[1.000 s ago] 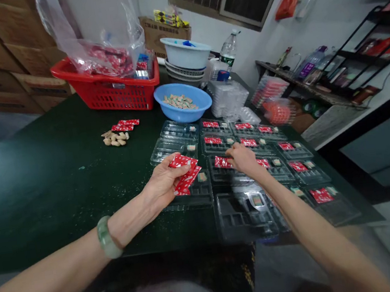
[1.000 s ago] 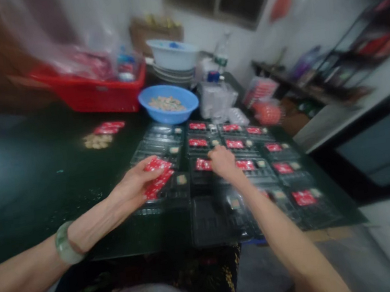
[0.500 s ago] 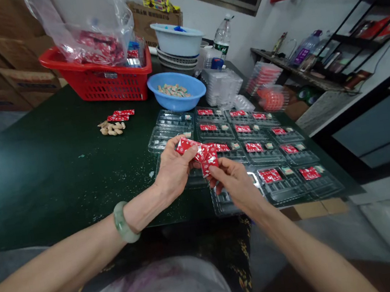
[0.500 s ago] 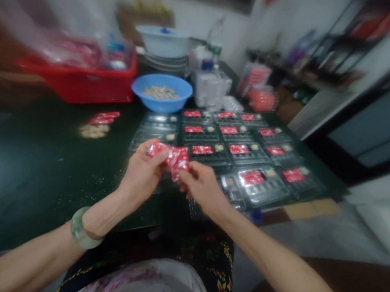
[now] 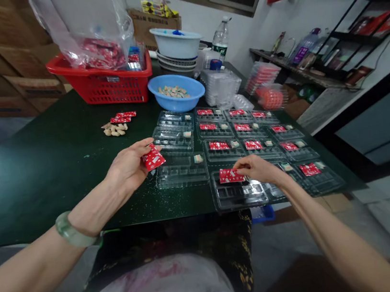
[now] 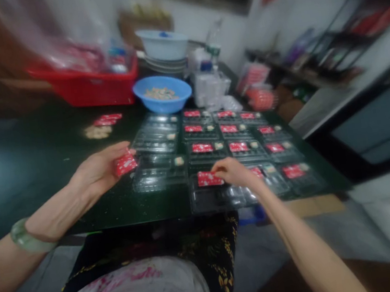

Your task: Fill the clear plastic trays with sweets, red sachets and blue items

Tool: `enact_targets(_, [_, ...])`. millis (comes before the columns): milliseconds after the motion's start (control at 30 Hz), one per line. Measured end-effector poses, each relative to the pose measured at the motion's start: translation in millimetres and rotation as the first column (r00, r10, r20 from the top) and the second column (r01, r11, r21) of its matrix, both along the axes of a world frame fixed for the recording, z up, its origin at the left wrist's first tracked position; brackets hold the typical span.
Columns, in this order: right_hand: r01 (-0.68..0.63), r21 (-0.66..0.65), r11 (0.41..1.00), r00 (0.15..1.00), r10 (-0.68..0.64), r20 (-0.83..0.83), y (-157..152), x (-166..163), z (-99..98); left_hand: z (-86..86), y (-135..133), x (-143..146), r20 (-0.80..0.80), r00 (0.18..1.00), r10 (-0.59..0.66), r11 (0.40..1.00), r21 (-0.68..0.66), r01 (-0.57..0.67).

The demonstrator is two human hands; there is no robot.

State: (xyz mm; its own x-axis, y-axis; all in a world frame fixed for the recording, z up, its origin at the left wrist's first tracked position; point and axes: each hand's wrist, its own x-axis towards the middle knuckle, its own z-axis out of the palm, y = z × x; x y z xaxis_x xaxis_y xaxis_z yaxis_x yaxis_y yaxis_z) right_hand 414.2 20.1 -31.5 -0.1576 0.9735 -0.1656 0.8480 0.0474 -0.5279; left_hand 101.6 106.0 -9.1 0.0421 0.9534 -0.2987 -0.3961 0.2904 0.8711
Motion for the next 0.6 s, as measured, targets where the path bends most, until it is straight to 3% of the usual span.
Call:
enact_targets(100, [0.035,0.186,0.982,0.928,-0.101,0.358,-5,-14,-8.7,1.4,1,-7,0.006,0.999,0.035,0.999,-0.003,-0.035])
enact_targets(167, [0.092,0.302,0.949,0.880,-0.220,0.421,-11,-28,-8.0,1.0,-1,-8,0.022,0.998,0.051,0.999,0.009,-0.051])
enact_targets(233, [0.177,0.353,0.919,0.932,-0.272,0.240,-15,-49,-2.2,-0.4,-4,-6,0.068,0.996,0.056,0.997,0.042,-0.058])
enact_targets(300, [0.252,0.228,0.940,0.965,-0.226,-0.134,-15,-79,5.9,-1.2,-11,0,0.126,0.991,0.034,0.995,0.091,-0.045])
enact_targets(367, [0.212,-0.001,0.977,0.846,-0.184,-0.500,-9,-115,12.5,0.0,-20,8,0.170,0.985,-0.005,0.989,0.145,-0.020])
enact_targets(433, [0.163,-0.109,0.981,0.673,-0.191,-0.714,0,-149,15.6,3.3,-29,16,0.191,0.980,-0.057,0.981,0.195,0.019])
enact_targets(533, [0.242,-0.096,0.966,0.486,-0.206,-0.849,17,-177,13.6,7.6,-37,21,0.233,0.968,-0.095,0.962,0.273,0.029])
enact_targets(600, [0.291,-0.082,0.953,0.472,-0.217,-0.855,31,-177,9.2,6.5,-36,17,0.255,0.964,-0.081,0.960,0.280,0.006])
